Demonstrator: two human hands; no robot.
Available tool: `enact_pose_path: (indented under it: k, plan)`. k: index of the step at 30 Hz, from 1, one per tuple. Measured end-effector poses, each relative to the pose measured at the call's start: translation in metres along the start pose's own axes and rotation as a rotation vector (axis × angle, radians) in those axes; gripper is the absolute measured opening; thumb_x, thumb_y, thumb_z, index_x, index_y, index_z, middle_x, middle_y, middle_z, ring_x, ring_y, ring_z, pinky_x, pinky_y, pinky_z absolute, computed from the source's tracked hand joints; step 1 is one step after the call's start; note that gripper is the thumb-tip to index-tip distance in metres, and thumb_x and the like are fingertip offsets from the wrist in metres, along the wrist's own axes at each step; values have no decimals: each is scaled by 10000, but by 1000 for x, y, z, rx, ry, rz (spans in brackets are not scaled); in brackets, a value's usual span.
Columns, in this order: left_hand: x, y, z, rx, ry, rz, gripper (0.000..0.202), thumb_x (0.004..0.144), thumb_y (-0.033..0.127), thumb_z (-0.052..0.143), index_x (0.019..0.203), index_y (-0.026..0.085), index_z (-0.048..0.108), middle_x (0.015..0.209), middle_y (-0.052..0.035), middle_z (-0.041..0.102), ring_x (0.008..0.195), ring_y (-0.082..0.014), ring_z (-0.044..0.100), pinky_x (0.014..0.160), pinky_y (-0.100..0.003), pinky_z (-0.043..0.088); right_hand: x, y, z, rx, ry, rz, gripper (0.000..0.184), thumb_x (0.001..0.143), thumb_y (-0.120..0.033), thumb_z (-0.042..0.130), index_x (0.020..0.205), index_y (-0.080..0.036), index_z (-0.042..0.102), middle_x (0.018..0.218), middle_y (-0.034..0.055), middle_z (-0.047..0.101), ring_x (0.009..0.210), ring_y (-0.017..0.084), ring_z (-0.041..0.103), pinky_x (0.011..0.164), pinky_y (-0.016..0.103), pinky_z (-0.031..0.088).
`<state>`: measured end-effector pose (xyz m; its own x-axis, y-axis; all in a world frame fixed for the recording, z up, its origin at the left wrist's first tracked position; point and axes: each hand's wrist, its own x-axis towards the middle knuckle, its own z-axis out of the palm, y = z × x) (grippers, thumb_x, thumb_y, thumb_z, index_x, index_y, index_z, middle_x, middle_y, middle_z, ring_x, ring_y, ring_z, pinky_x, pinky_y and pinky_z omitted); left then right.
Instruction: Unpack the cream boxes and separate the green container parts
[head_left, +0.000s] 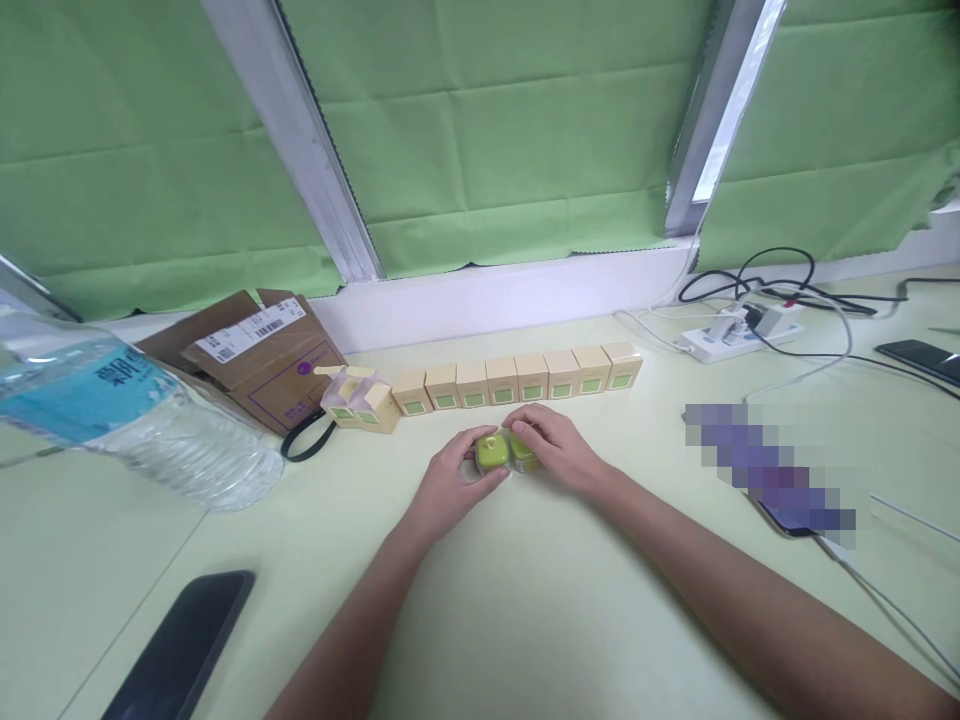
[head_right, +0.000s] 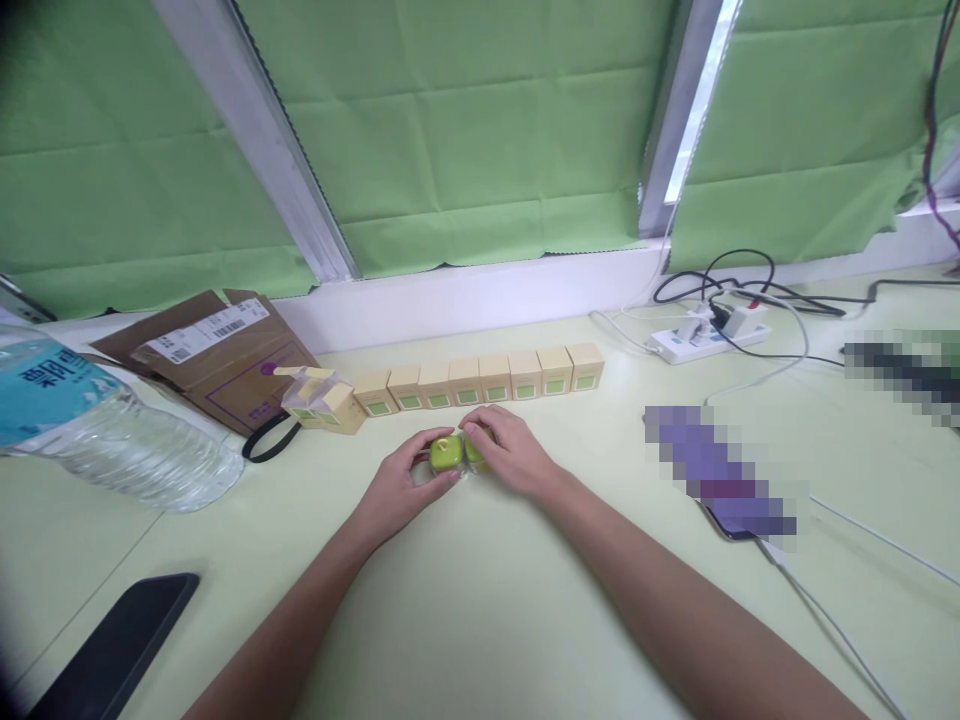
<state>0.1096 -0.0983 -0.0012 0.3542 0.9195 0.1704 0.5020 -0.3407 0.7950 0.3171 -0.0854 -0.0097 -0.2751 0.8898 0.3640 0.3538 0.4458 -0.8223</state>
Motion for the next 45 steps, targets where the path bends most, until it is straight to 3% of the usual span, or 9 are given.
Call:
enact_pose_path:
  k: [6, 14, 21, 26, 31, 35, 45]
  plan:
    - [0, -2, 1, -80, 52, -3, 406, 805, 352, 720, 1186, 235, 641, 1242, -71, 669, 1129, -229, 645, 1009, -384, 516, -4, 1, 2, -54, -8, -60, 226, 928, -332, 579, 1132, -237, 604, 1077, 58, 660, 1026, 219, 604, 906, 376, 478]
    - [4, 0, 1, -527, 277, -151, 427, 773, 458, 756, 1038, 195, 549, 1106, -79, 684, 1030, -207, 674, 907, -350, 554, -4, 0, 6, -130, 49, -158, 384, 861, -392, 686, 1210, -262, 593, 1201, 79, 658, 1178, 265, 563, 1019, 450, 453]
    - [-2, 14, 9, -643, 254, -130, 448, 768, 491, 766, 965, 228, 461, 998, -21, 637, 820, -131, 650, 763, -266, 551, -4, -4, 11, -127, 23, -183, 597, 799, -498, 753, 1318, -256, 585, 1279, 107, 643, 1273, 298, 507, 1042, 482, 451]
    - [-5, 15, 16, -744, 218, -123, 373, 862, 543, 652, 937, 221, 479, 1013, -24, 581, 860, -133, 612, 725, -247, 537, -6, -8, 9, -75, 48, -204, 546, 800, -453, 756, 1284, -262, 591, 1213, 91, 669, 1167, 272, 564, 985, 444, 485]
    - [-4, 15, 16, -639, 251, -64, 352, 885, 530, 629, 920, 200, 513, 1115, -65, 614, 949, -163, 615, 823, -286, 526, -6, -7, 9, -11, 95, -232, 491, 770, -411, 781, 1202, -252, 612, 1152, 90, 679, 1110, 265, 596, 944, 426, 508]
    - [-2, 12, 15, -490, 339, -12, 358, 886, 544, 624, 893, 195, 547, 986, -53, 640, 922, -169, 615, 838, -284, 506, -6, -7, 9, -20, 92, -238, 505, 784, -428, 772, 1237, -277, 607, 1180, 82, 684, 1121, 271, 601, 970, 447, 495]
    - [-7, 16, 17, -438, 447, 17, 357, 904, 557, 594, 924, 207, 528, 1097, -84, 681, 1033, -200, 650, 915, -327, 502, -8, -13, 11, -43, 100, -257, 527, 802, -408, 741, 1290, -285, 586, 1114, 80, 695, 1049, 264, 619, 911, 425, 506]
